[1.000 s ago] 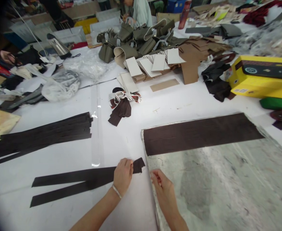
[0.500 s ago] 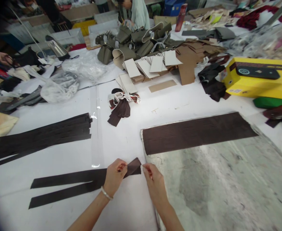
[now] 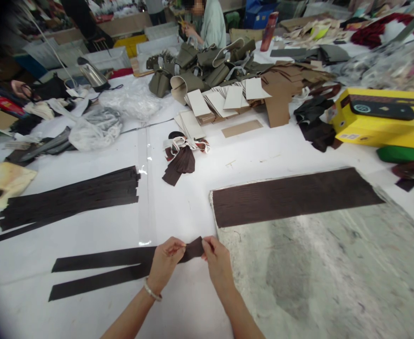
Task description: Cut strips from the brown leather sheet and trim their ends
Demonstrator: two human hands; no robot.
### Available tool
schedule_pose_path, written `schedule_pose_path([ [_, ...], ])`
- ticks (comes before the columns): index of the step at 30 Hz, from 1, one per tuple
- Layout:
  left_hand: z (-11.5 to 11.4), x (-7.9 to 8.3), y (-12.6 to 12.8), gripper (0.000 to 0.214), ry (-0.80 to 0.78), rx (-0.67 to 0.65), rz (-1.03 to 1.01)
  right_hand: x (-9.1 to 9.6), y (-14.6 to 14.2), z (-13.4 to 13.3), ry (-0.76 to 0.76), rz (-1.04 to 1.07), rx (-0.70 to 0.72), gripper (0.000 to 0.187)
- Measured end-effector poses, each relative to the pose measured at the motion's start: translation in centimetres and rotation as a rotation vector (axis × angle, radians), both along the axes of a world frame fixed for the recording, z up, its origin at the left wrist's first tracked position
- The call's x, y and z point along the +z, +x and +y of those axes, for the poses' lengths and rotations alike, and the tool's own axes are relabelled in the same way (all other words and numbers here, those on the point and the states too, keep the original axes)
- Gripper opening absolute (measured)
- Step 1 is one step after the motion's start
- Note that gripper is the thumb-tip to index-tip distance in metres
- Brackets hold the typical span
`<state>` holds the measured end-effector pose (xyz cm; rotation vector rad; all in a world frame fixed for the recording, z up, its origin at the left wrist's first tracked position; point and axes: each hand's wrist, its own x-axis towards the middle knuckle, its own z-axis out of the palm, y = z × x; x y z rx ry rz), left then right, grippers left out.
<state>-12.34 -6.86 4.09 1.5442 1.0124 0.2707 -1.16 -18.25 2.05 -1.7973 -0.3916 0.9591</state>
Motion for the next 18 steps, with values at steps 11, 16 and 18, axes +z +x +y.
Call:
schedule_pose_path([
  [11, -0.5, -0.2, -1.4, 0.021, 0.039, 0.073, 0.034, 2.4, -0.7, 0.7, 0.117, 0.551, -0.112, 0.044],
  [16, -2.1, 1.9, -1.4, 0.03, -0.067, 0.0, -0.04, 3.2, -1.5, 1.2, 0.144, 0.592, -0.041, 0.042],
  [18, -2.3, 2.6, -1.3, 0.031, -0.18, -0.01, -0.091, 3.1, -1.8, 1.4, 0.159, 0.593, -0.009, 0.041],
])
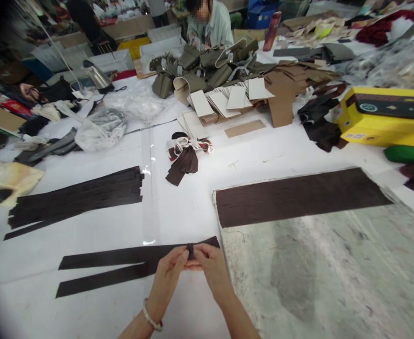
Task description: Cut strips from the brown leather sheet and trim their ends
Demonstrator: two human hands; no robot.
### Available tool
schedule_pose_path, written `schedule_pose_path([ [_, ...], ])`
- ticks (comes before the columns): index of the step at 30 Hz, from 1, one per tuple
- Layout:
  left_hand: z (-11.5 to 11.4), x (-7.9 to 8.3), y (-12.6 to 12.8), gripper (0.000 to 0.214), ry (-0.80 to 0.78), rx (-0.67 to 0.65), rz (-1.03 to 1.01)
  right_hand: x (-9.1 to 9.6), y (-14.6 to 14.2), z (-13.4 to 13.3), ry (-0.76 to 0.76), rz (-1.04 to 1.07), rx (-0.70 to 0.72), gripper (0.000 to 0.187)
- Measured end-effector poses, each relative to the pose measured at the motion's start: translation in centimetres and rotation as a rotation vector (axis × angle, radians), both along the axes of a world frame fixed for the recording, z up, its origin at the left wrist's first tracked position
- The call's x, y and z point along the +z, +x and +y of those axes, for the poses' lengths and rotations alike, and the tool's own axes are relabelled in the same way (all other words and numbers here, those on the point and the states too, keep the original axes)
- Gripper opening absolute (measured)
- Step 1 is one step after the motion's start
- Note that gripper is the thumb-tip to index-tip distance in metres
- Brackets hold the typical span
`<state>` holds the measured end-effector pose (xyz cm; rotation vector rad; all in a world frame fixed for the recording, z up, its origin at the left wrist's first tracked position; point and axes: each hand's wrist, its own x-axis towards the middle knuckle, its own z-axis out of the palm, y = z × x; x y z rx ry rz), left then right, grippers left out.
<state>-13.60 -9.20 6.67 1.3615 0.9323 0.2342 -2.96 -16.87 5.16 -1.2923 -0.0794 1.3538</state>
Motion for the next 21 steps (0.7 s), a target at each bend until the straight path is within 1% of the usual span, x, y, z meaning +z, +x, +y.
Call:
schedule_pose_path([
  [2, 0.0, 0.2, 0.1, 0.032, -0.078, 0.003, -0.018, -0.1, -0.3, 0.2, 0.019, -0.013, 0.019, 0.041],
  [6, 0.6, -0.5, -0.2, 0.031, -0.095, 0.039, 0.021, -0.7, -0.5, 0.2, 0.005, -0.061, 0.051, 0.041],
  [8, 1.1, -0.9, -0.6, 0.035, -0.101, 0.084, 0.079, -1.3, -0.3, -0.1, -0.033, -0.152, 0.053, 0.038],
  [9, 1.5, -1.0, -0.8, 0.037, -0.086, 0.114, 0.114, -1.7, -0.1, -0.3, -0.084, -0.235, 0.057, 0.036],
  [11, 2.3, -0.9, -1.4, 0.037, 0.02, 0.184, 0.181, -2.3, 0.4, -0.9, -0.247, -0.497, 0.073, 0.034],
  [13, 3.1, -0.3, -1.9, 0.035, 0.204, 0.233, 0.245, -2.3, 0.9, -1.6, -0.421, -0.821, 0.079, 0.032],
  [14, 3.4, 0.2, -2.1, 0.034, 0.309, 0.24, 0.271, -2.0, 1.0, -1.9, -0.471, -0.961, 0.074, 0.034],
  [15, 3.5, 0.7, -2.3, 0.031, 0.409, 0.233, 0.292, -1.6, 1.0, -2.0, -0.482, -1.062, 0.062, 0.037],
  [16, 3.6, 1.3, -2.3, 0.029, 0.496, 0.218, 0.305, -1.0, 0.9, -2.1, -0.456, -1.116, 0.045, 0.038],
  [17, 3.5, 1.8, -2.2, 0.027, 0.56, 0.198, 0.31, -0.4, 0.7, -2.1, -0.397, -1.128, 0.032, 0.038],
  [18, 3.4, 2.2, -2.1, 0.026, 0.593, 0.178, 0.305, 0.2, 0.4, -2.0, -0.316, -1.106, 0.027, 0.035],
  [19, 3.1, 2.5, -1.9, 0.025, 0.593, 0.16, 0.297, 0.7, 0.1, -1.9, -0.228, -1.06, 0.031, 0.033],
  [21, 2.4, 2.8, -1.4, 0.024, 0.518, 0.136, 0.277, 1.4, -0.5, -1.5, -0.09, -0.958, 0.046, 0.03],
])
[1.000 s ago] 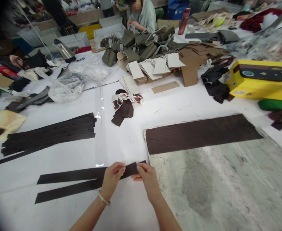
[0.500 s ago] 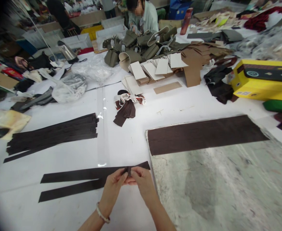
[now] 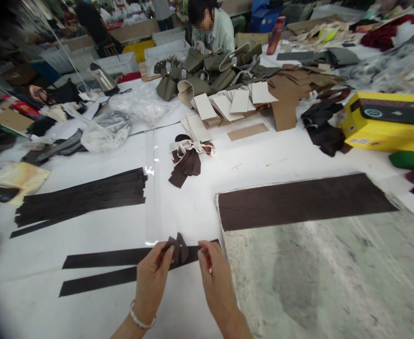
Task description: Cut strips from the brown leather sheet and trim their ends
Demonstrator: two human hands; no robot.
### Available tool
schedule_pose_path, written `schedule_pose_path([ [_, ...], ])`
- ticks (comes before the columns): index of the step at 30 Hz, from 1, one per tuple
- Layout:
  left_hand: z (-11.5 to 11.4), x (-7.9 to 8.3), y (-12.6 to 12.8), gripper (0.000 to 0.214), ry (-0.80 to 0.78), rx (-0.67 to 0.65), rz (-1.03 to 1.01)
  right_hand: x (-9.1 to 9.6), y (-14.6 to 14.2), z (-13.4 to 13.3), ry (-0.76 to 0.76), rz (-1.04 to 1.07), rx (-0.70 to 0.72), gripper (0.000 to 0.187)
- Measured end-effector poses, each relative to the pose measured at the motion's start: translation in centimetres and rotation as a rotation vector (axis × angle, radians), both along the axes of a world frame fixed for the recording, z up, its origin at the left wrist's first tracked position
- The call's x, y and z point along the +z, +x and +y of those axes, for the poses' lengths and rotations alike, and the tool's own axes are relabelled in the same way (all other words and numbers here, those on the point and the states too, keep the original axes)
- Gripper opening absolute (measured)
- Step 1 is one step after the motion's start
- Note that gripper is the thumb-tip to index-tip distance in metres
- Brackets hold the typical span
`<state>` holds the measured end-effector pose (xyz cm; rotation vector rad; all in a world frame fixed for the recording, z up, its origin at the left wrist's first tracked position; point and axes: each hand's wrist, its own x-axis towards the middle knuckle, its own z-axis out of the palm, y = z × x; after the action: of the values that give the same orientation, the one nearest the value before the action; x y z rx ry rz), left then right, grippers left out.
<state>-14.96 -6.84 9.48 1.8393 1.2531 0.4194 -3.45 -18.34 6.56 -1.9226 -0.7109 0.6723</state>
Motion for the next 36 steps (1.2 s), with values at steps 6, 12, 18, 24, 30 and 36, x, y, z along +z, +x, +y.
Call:
schedule_pose_path([
  [6, -1.2, -0.1, 0.7, 0.026, -0.292, 0.046, -0.204, -0.7, -0.7, 1.2, 0.021, -0.12, 0.254, 0.038],
  [12, 1.3, 1.5, -1.2, 0.029, -0.268, 0.176, -0.191, -2.1, -2.1, 2.7, -0.195, -0.233, 0.468, 0.021],
  [18, 8.1, 6.7, -4.6, 0.026, 0.115, 0.481, -0.28, -3.6, -2.9, 2.7, -0.388, -0.532, 0.408, 0.023],
  [24, 6.3, 9.1, -3.3, 0.026, 0.181, 0.392, -0.235, -2.2, -2.8, 3.0, -0.321, -0.418, 0.289, 0.023],
  [30, 0.6, 6.2, 0.3, 0.017, -0.256, 0.032, -0.216, 3.5, -2.5, 3.0, 0.054, 0.225, 0.303, 0.049],
  [36, -1.5, 6.0, 1.7, 0.013, -0.222, -0.115, -0.283, 3.0, -2.1, 1.8, 0.178, 0.45, -0.018, 0.032],
])
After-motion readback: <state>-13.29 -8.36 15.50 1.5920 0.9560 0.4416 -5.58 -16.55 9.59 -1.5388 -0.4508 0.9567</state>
